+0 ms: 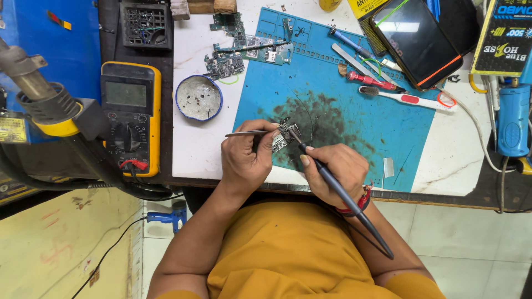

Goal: The person solders a disassembled phone motherboard on a repair bench, holding the board with tweezers in one hand and a soldering iron in the other. They reposition the board and continue applying the iron to different points on the board throughout the episode.

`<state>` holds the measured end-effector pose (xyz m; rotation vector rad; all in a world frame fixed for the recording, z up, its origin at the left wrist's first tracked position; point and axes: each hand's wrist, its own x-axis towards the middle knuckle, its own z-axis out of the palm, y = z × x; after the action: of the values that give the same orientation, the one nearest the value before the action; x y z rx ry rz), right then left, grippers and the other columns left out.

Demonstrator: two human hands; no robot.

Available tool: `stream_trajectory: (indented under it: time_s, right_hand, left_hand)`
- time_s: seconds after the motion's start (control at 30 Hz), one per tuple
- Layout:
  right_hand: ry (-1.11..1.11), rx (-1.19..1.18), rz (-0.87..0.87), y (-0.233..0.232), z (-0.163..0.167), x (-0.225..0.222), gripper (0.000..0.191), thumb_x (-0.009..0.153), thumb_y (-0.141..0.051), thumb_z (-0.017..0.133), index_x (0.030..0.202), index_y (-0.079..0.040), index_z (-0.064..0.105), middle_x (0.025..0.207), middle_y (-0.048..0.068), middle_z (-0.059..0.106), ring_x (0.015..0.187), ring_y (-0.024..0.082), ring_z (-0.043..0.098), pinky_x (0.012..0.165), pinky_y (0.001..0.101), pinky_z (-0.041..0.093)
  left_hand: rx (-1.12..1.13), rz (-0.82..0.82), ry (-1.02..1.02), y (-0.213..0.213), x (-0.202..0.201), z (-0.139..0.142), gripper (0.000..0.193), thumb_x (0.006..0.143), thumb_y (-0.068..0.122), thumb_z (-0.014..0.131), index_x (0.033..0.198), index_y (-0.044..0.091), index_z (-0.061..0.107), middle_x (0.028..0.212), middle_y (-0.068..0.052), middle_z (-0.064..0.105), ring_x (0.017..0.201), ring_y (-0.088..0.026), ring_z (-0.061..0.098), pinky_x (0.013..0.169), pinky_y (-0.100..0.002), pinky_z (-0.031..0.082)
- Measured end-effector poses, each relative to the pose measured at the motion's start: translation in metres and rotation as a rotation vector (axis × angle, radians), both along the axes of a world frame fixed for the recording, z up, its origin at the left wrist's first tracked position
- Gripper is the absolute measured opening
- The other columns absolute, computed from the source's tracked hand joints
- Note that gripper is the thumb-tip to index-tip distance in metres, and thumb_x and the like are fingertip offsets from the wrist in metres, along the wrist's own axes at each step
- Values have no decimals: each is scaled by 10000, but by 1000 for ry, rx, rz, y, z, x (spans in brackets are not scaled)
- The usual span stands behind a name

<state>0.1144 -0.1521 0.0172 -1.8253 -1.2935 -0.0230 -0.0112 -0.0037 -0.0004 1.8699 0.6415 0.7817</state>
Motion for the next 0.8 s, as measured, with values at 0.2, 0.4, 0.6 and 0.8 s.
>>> stream_trajectory:
  time_s: [0.2,0.4,0.6,0.8]
  right_hand:
    - [-14,22,18,2,3,1,139,873,-37,808,935,-13,687,811,111,713,664,254,677,611,338,515]
    - [-7,17,13,3,4,1,135,871,-29,805,942,-11,693,801,110,708,662,253,676,613,340,517]
    - [-8,14,16,2,3,0,138,853,-30,810,930,-18,696,781,107,702,648,252,668,604,341,510]
    - [-7,28,-8,1,2,0,133,862,-25,804,936,-17,694,794,111,705,659,249,675,612,335,514]
  left_hand:
    - [10,-1,-9,0,0,0,77,994,47,723,1053,45,673,922,-75,727,698,-141,699,608,-276,531]
    - [30,-10,-13,1,0,0,83,993,36,721,1062,44,674,939,-80,735,731,-147,715,627,-276,540]
    - [-31,-26,-36,0,0,3,104,984,26,729,1074,53,683,991,-79,763,786,-138,748,651,-263,563]
    - [-8,-29,-33,0,2,5,107,976,37,745,1066,66,695,988,-74,774,826,-141,770,665,-256,582]
